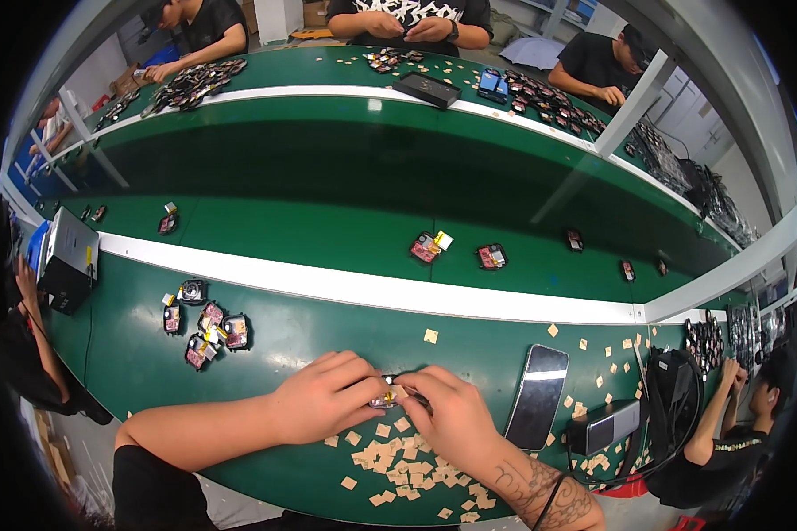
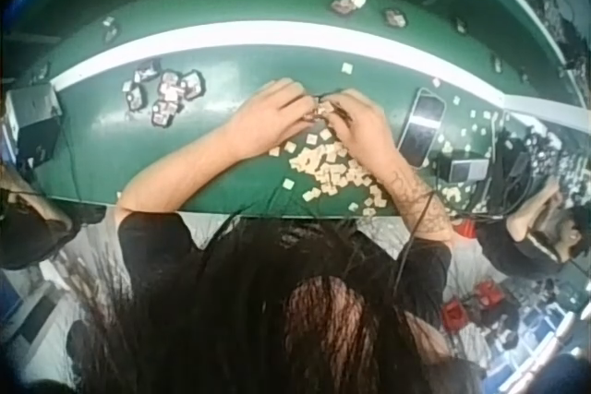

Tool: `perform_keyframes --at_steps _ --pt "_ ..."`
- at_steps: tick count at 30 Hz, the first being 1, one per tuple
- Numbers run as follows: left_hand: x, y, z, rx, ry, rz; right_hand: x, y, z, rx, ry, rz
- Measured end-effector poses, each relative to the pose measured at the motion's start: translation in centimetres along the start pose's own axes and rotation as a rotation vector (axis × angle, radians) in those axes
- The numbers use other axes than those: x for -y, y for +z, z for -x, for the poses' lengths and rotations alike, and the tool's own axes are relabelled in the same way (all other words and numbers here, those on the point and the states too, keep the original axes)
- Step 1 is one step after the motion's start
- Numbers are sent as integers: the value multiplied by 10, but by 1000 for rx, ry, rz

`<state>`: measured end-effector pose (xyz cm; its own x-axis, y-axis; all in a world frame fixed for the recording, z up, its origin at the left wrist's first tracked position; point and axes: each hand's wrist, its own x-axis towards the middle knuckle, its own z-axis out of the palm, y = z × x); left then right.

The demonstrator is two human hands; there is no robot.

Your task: Peel and stick small adhesive pads onto electronic components on an assembly line.

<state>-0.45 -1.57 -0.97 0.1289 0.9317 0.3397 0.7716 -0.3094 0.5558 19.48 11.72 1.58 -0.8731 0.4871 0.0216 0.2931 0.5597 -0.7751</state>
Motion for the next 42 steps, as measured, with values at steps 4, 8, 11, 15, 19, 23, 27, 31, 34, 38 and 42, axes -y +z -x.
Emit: perform_keyframes --at_steps 4,8,11,15,19,23,27,31,34,38,42 --pt "-2 1 1 -15 -4 11 3 3 1 -23 19 11" --pt "-2 2 2 -39 -8 31 5 7 0 -35 22 4" --pt "-4 2 1 -61 -13 29 5 10 0 -42 28 -8" --pt "-4 2 -1 -70 -13 36 8 9 -6 -54 8 45" --pt "-4 0 -1 -83 2 17 4 14 -6 -110 -55 32" --pt "-4 3 0 -158 77 15 8 6 -4 -178 -22 12" --pt "-14 -1 -7 -169 133 -9 9 -10 0 79 184 -388" --pt "-27 2 -7 0 -230 326 0 -5 4 -18 79 -552" --pt "-24 11 -7 5 -431 639 6 -12 3 -4 132 -636" --pt "-26 11 -28 -94 -389 851 3 -11 5 -108 95 -763" --pt "-19 -1 -63 -89 -384 705 -14 -5 -2 -318 61 -775"
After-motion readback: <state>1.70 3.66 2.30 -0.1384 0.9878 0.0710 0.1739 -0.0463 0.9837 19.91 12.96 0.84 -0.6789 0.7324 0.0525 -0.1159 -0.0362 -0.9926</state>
